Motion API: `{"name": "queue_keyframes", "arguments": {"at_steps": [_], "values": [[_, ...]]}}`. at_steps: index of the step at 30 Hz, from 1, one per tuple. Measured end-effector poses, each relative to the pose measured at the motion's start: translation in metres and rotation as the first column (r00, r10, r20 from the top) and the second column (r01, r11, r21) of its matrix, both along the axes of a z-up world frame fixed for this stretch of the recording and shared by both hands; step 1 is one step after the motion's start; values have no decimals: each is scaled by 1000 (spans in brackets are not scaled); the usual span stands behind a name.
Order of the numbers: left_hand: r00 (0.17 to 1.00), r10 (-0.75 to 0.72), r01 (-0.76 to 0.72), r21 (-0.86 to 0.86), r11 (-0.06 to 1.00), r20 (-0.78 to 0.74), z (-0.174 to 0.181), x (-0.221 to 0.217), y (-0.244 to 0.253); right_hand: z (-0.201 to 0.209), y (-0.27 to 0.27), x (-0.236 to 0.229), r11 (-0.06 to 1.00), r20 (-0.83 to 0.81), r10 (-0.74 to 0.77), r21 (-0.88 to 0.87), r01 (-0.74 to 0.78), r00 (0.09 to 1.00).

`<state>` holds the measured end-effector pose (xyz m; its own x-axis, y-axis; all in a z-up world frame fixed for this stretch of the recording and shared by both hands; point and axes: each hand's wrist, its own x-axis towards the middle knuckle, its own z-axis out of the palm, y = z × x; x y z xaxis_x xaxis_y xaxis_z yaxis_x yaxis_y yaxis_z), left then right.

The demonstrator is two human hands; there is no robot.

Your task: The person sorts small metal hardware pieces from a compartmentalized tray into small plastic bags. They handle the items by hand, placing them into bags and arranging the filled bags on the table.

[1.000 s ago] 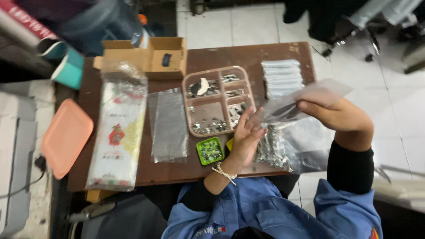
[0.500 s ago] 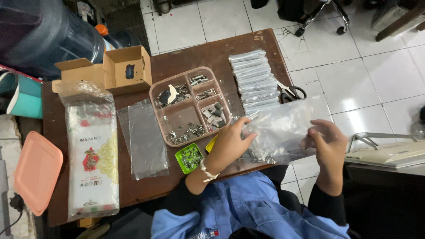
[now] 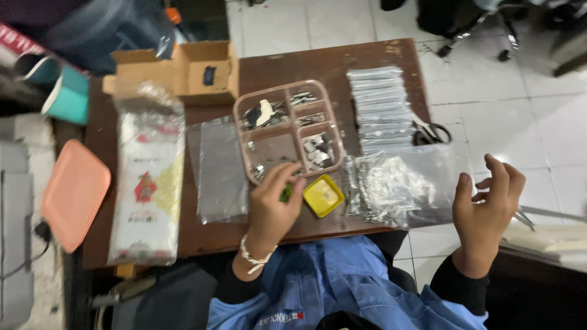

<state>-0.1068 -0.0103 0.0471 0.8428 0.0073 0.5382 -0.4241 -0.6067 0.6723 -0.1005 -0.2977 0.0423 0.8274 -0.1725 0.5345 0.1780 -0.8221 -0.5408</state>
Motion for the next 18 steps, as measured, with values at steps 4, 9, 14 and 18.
{"name": "queue_keyframes", "arguments": {"at_steps": [4, 9, 14, 18], "values": [[999, 49, -49, -32, 998, -7, -7, -23, 42, 0, 42, 9, 944, 59, 329, -34, -327, 943], [993, 115, -115, 13, 993, 4, -31, -40, 77, -2, 103, 26, 661, -106, 725, -169, -731, 681], [982, 186, -184, 63, 981, -19, -46, -52, 93, 11, 137, 50, 446, -152, 859, -252, -859, 490], [949, 305, -275, 268, 923, -76, -73, -54, 113, 19, 162, 53, 295, -300, 883, -243, -924, 360]]}}
